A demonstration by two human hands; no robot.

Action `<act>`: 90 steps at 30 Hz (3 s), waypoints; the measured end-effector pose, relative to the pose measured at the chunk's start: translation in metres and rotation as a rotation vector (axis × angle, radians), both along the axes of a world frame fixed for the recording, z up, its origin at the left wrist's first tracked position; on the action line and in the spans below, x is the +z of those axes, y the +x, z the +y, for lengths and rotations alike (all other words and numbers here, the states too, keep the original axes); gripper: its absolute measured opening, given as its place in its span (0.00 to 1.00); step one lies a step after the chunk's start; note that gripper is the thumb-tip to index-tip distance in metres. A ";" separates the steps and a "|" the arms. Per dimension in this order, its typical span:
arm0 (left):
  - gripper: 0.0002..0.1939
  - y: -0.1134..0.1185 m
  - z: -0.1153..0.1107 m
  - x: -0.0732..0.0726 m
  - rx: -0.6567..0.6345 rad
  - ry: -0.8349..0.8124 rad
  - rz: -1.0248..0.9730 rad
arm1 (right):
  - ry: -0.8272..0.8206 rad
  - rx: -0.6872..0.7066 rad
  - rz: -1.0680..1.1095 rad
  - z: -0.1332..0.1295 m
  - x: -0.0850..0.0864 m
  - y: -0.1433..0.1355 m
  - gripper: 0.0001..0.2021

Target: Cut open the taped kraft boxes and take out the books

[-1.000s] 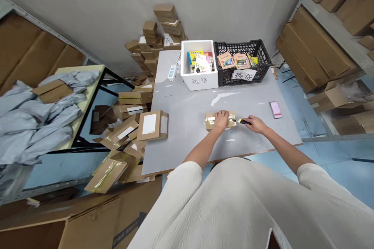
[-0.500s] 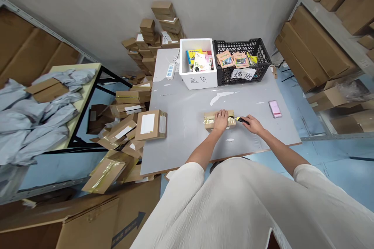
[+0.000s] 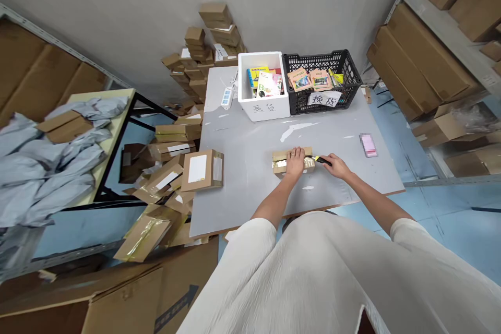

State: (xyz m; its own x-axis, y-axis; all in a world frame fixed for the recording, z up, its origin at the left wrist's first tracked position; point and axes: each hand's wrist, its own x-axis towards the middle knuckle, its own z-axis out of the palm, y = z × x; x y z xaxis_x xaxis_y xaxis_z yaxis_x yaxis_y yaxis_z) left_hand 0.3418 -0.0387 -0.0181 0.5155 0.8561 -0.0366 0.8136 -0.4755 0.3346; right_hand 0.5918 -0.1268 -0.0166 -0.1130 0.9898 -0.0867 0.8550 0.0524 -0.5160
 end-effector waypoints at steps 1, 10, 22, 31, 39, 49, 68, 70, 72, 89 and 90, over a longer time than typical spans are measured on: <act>0.32 0.000 -0.001 0.000 -0.003 0.001 0.003 | 0.004 0.005 -0.007 -0.001 0.000 0.004 0.24; 0.34 -0.005 -0.006 0.001 -0.036 0.005 0.044 | 0.059 0.057 -0.105 -0.001 -0.004 0.020 0.24; 0.32 -0.008 -0.011 -0.003 0.001 -0.095 -0.124 | 0.028 -0.181 0.149 0.012 0.001 0.038 0.24; 0.40 -0.076 -0.017 0.014 0.025 -0.132 -0.083 | -0.040 -0.211 0.355 0.022 -0.005 -0.014 0.22; 0.42 -0.117 -0.022 0.000 0.246 -0.245 -0.105 | -0.119 -0.210 0.443 0.025 0.000 -0.048 0.20; 0.32 -0.110 -0.006 -0.009 0.290 -0.306 -0.181 | -0.140 -0.344 0.488 0.030 0.001 -0.043 0.22; 0.68 -0.111 -0.013 -0.016 0.227 -0.588 -0.375 | -0.254 -0.470 0.669 0.022 -0.027 -0.044 0.20; 0.67 -0.112 -0.015 -0.017 0.221 -0.583 -0.363 | -0.247 -0.475 0.656 0.024 -0.027 -0.045 0.19; 0.63 -0.112 -0.018 -0.019 0.235 -0.607 -0.357 | -0.281 -0.489 0.600 0.023 -0.027 -0.047 0.18; 0.31 -0.114 0.018 -0.001 0.537 -0.424 -0.325 | -0.208 -0.585 0.693 0.051 0.003 -0.054 0.27; 0.28 -0.113 0.019 -0.005 0.540 -0.414 -0.358 | -0.196 -0.588 0.682 0.052 0.006 -0.054 0.28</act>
